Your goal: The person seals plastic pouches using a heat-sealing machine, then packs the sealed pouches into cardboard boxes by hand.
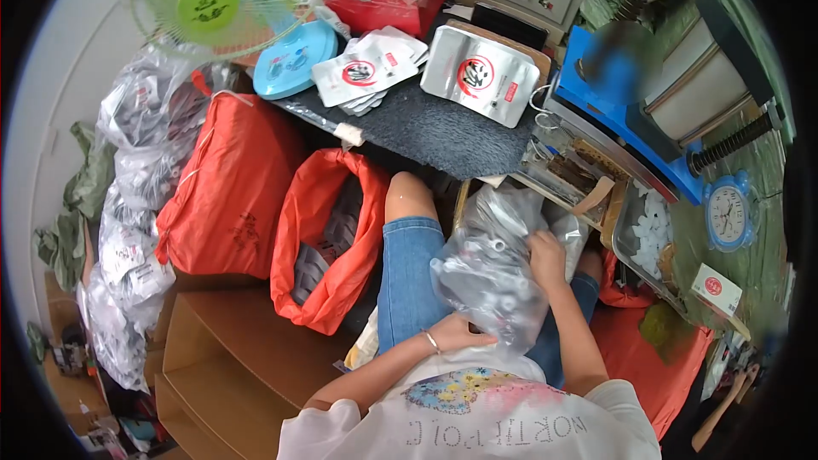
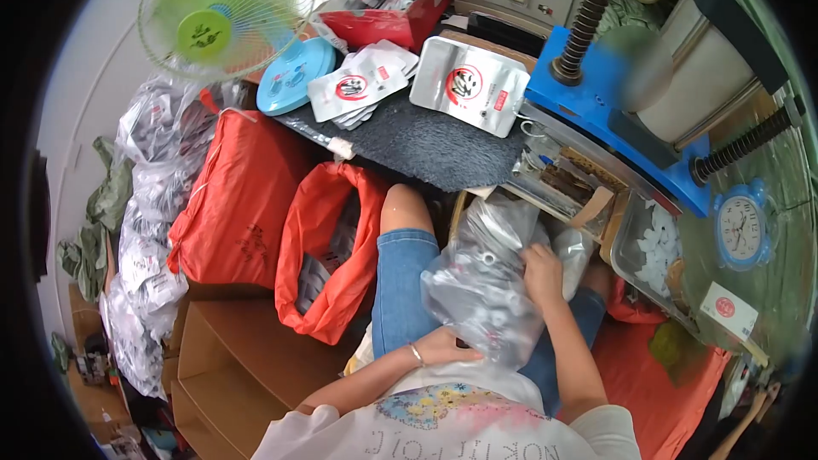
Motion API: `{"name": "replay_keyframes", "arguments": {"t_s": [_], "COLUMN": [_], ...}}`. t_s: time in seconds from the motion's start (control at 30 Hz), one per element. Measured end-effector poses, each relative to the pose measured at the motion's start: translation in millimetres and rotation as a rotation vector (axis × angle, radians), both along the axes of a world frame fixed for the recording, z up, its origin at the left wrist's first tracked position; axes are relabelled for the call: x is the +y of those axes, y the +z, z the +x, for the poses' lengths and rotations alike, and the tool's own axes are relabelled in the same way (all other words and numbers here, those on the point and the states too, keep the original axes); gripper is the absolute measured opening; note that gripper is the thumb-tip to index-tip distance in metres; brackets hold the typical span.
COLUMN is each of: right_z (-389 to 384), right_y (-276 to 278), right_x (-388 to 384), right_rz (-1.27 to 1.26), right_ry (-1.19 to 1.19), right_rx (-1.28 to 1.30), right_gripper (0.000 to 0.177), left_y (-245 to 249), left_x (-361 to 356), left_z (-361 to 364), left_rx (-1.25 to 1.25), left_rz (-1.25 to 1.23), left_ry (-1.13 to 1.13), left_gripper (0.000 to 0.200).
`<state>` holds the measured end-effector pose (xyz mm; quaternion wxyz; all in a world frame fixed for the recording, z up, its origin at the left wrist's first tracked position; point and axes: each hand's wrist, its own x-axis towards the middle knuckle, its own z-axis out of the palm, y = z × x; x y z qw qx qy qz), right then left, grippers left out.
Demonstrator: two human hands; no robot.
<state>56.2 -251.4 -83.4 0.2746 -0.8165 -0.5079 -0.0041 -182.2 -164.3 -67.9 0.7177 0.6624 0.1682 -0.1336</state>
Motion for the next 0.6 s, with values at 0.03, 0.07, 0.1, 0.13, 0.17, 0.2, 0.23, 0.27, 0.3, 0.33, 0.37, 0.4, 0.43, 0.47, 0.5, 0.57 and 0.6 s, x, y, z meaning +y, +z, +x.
{"name": "replay_keyframes", "arguments": {"t_s": [0.03,0.07,0.1,0.13,0.17,0.2,0.23,0.27,0.3,0.33,0.37,0.4,0.43,0.47,0.5,0.57,0.6], "right_z": [-8.1,-15.4,-22.5,-28.6,-34.4,-39.6,-42.8,-43.5,-39.7,-30.6,-20.6,-17.1,-12.8,-10.0,-9.7,-18.9,-27.2], "right_y": [6.4,11.4,16.9,25.1,35.9,51.9,68.0,76.9,94.1,102.6,113.8,140.1,160.5,180.3,192.9,201.7,215.8], "right_x": [-7.3,-13.9,-16.9,-20.8,-24.8,-25.6,-28.6,-30.3,-28.1,-29.4,-28.2,-19.1,-12.5,-6.0,3.1,29.5,43.1], "right_rz": [0.002,0.058,0.121,0.097,0.084,0.088,0.088,0.101,0.138,0.155,0.181,0.251,0.178,0.207,0.236,0.466,0.447], "right_ry": [0.02,0.02,0.042,0.048,0.068,0.111,0.154,0.115,0.201,0.208,0.184,0.332,0.334,0.321,0.306,0.087,0.134], "right_rx": [0.001,-0.068,-0.129,-0.225,-0.318,-0.292,-0.266,-0.211,-0.217,-0.185,-0.133,-0.232,-0.214,-0.19,-0.166,0.03,0.218], "right_gripper": [0.01,0.011,0.013,0.015,0.016,0.015,0.014,0.012,0.009,0.009,0.009,0.007,0.005,0.006,0.008,0.012,0.018], "left_y": [-0.2,-0.7,-1.7,-1.3,19.2,14.2,7.1,2.5,3.1,10.6,52.3,82.0,106.5,127.6,150.1,192.8,226.5], "left_x": [-1.3,-4.3,-7.5,-8.0,-2.5,-6.7,-13.6,-18.4,-18.6,-14.5,-0.6,8.2,20.5,39.3,58.3,100.3,112.0], "left_z": [-3.5,-6.3,-7.3,-10.7,-13.0,-19.3,-23.0,-27.3,-30.2,-34.2,-44.2,-52.0,-60.1,-75.5,-94.0,-145.3,-187.0], "left_rx": [-0.111,-0.106,-0.077,-0.043,0.138,0.165,0.1,0.035,-0.063,-0.167,-0.176,-0.18,-0.191,-0.186,-0.18,-0.401,-0.543], "left_rz": [-0.006,-0.002,0.005,0.014,0.221,0.225,0.269,0.321,0.298,0.283,0.236,0.058,-0.116,-0.047,0.024,-0.192,-0.306], "left_ry": [0.035,0.067,0.085,0.123,0.071,0.171,0.249,0.32,0.346,0.359,0.344,0.464,0.571,0.681,0.788,1.199,1.31], "left_gripper": [0.057,0.057,0.059,0.063,0.063,0.063,0.059,0.056,0.052,0.049,0.042,0.038,0.033,0.032,0.033,0.019,0.022]}}
